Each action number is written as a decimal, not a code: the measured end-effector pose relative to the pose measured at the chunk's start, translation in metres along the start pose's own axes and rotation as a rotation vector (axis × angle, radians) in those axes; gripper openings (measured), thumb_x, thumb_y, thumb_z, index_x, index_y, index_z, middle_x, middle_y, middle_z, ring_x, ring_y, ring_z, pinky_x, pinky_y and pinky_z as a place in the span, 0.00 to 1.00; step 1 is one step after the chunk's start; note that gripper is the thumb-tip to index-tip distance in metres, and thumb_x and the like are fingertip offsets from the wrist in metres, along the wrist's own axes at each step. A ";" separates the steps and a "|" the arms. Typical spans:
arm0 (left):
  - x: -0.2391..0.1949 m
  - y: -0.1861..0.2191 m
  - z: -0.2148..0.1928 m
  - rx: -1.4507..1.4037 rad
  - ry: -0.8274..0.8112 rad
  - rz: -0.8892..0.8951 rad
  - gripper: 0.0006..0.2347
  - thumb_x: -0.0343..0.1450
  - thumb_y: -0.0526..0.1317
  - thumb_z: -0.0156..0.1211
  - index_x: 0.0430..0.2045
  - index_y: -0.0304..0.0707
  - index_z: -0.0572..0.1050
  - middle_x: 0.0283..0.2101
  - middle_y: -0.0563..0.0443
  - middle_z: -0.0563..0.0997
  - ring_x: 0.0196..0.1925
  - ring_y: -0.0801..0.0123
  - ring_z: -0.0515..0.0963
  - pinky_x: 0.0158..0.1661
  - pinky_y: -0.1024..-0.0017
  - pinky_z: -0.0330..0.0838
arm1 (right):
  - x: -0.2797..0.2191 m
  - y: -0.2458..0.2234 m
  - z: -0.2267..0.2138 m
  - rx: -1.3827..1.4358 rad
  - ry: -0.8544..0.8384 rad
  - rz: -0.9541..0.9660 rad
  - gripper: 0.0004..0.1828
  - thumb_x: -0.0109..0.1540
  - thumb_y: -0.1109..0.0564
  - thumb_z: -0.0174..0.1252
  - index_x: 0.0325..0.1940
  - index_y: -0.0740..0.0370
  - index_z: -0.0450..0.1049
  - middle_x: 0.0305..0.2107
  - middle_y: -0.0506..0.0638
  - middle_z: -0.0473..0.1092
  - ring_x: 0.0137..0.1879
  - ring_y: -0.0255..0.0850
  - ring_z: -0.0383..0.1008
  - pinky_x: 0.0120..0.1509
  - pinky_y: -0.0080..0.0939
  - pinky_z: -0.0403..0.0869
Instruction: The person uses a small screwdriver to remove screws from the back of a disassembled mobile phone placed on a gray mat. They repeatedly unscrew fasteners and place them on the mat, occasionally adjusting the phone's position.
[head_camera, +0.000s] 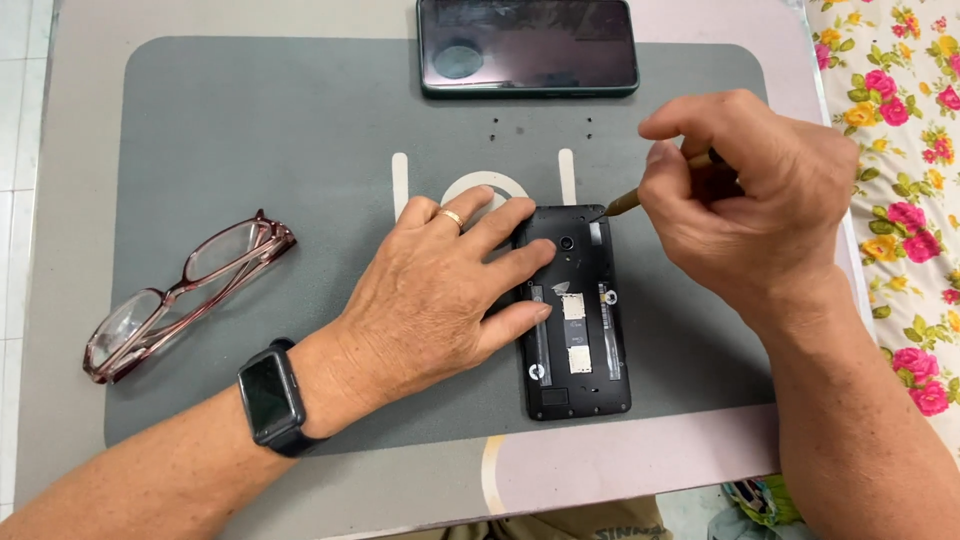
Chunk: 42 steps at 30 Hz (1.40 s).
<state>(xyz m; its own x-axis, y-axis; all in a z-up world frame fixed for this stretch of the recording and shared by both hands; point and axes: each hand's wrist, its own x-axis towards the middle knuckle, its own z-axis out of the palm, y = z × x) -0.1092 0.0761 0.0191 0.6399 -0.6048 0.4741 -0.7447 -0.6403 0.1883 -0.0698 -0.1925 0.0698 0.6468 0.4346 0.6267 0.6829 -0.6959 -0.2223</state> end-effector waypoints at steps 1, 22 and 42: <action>0.000 0.000 0.000 0.000 0.000 0.001 0.18 0.75 0.56 0.67 0.52 0.49 0.80 0.61 0.47 0.76 0.59 0.48 0.77 0.39 0.54 0.66 | -0.001 0.001 0.002 0.000 0.000 0.000 0.11 0.70 0.78 0.61 0.50 0.70 0.81 0.29 0.50 0.72 0.29 0.39 0.69 0.39 0.39 0.68; 0.000 0.001 0.001 -0.007 -0.003 -0.008 0.18 0.74 0.57 0.67 0.52 0.49 0.79 0.61 0.46 0.76 0.59 0.47 0.77 0.41 0.53 0.67 | 0.011 -0.010 -0.002 -0.108 -0.117 -0.006 0.11 0.70 0.73 0.63 0.53 0.64 0.81 0.29 0.48 0.74 0.34 0.41 0.76 0.43 0.43 0.71; 0.002 0.001 -0.001 -0.042 0.004 -0.017 0.18 0.72 0.55 0.70 0.50 0.47 0.80 0.59 0.47 0.75 0.58 0.47 0.76 0.41 0.51 0.67 | 0.027 -0.019 -0.012 -0.079 -0.272 -0.108 0.12 0.64 0.69 0.58 0.46 0.57 0.81 0.24 0.46 0.72 0.32 0.47 0.74 0.42 0.49 0.71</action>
<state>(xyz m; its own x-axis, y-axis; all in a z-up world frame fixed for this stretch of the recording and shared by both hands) -0.1094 0.0746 0.0205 0.6515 -0.5920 0.4745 -0.7412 -0.6300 0.2317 -0.0695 -0.1750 0.0998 0.6466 0.6379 0.4184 0.7309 -0.6751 -0.1002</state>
